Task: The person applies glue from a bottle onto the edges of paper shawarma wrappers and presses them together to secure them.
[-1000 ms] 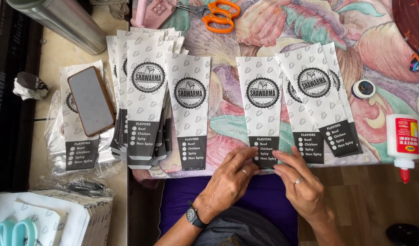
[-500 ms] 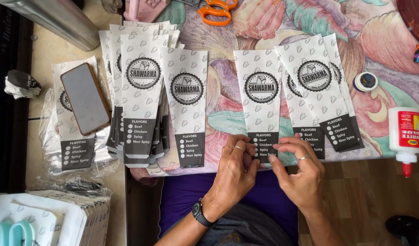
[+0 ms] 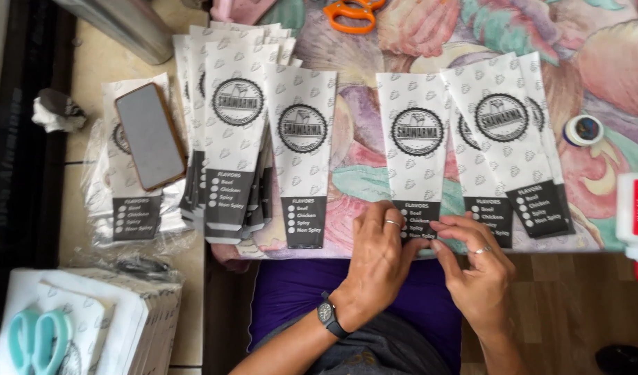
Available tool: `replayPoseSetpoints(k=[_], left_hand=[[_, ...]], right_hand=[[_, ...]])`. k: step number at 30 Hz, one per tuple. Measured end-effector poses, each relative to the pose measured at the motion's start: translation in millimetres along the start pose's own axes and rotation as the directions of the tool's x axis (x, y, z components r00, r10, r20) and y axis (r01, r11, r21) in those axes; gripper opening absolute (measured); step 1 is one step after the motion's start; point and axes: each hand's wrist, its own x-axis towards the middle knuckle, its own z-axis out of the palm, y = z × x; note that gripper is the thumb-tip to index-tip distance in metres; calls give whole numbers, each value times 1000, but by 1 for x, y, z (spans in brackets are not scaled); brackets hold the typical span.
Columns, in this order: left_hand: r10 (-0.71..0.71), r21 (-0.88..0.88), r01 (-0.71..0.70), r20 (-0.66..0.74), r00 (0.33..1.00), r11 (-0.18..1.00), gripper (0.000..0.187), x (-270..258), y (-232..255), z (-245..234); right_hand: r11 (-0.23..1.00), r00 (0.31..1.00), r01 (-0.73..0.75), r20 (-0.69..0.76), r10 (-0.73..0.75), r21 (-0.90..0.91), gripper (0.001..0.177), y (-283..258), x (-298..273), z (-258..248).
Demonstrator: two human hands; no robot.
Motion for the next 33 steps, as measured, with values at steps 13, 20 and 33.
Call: replayPoseSetpoints(k=[13, 20, 33], left_hand=[[6, -370, 36, 111, 994, 928, 23, 0, -8, -20], [131, -309, -119, 16, 991, 943, 15, -6, -1, -31], [-13, 468, -19, 66, 998, 884, 73, -3, -38, -19]], right_hand=[[984, 995, -1, -100, -17, -178, 21, 3, -8, 17], [987, 986, 51, -152, -74, -150, 26, -16, 2, 8], [941, 978, 205, 101, -184, -268, 30, 20, -23, -3]])
